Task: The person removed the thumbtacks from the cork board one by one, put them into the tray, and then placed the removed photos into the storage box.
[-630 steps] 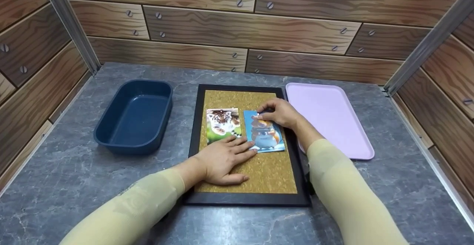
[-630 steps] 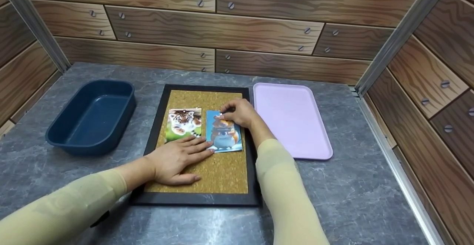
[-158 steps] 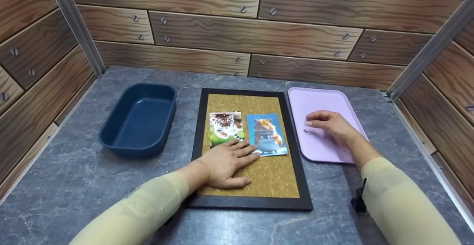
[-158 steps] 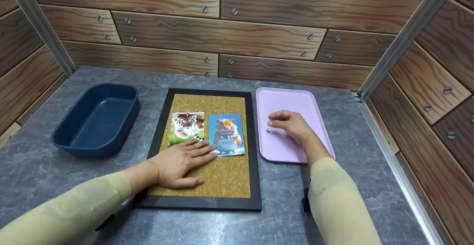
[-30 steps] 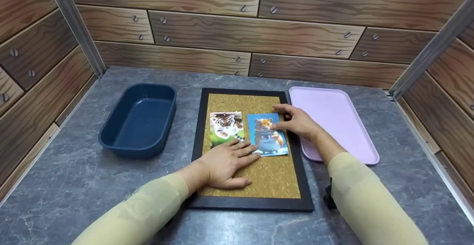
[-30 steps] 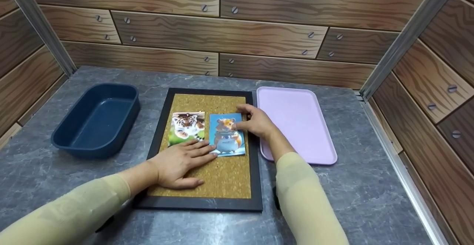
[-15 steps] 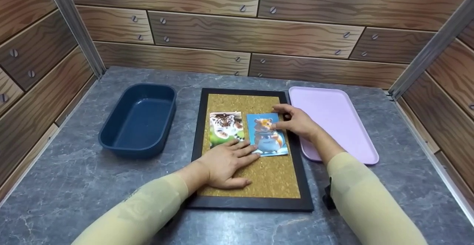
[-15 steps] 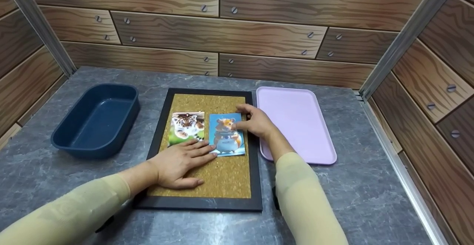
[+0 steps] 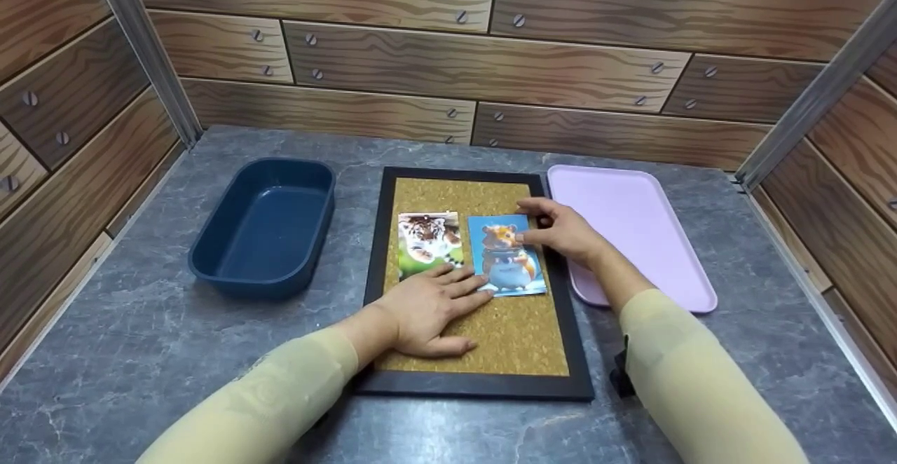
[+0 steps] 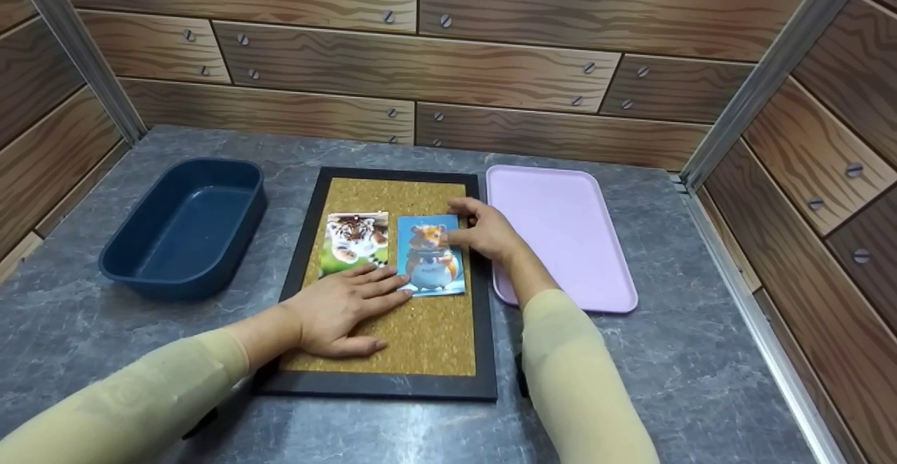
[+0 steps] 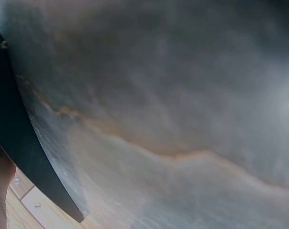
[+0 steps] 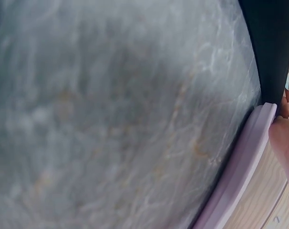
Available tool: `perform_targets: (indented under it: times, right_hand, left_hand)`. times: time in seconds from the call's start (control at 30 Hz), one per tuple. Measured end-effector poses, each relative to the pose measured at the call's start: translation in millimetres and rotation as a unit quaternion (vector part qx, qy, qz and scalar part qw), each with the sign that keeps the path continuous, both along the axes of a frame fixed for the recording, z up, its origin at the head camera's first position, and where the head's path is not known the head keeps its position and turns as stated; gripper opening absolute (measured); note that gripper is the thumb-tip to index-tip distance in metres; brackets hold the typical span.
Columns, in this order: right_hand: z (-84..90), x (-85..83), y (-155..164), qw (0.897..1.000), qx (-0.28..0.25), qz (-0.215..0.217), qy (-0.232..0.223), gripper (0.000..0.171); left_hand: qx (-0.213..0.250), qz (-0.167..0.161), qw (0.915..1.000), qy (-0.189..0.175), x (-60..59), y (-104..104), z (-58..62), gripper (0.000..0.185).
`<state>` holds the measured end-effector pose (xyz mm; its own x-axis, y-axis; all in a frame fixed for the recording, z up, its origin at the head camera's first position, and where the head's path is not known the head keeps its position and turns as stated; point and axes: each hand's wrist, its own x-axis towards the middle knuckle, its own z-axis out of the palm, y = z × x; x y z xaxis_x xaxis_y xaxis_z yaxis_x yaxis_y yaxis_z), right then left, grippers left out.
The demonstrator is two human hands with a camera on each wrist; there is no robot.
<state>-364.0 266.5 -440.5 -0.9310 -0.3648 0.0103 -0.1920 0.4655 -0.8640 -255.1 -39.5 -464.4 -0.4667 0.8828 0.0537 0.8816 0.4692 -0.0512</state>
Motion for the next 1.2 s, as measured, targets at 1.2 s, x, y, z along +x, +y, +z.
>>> perform_targets:
  times: [1.2]
  right_hand:
    - [19.3, 14.0, -8, 0.995, -0.081, -0.022, -0.05, 0.074]
  left_hand:
    - [0.006, 0.0, 0.9999, -0.016, -0.1, 0, 0.2, 0.08]
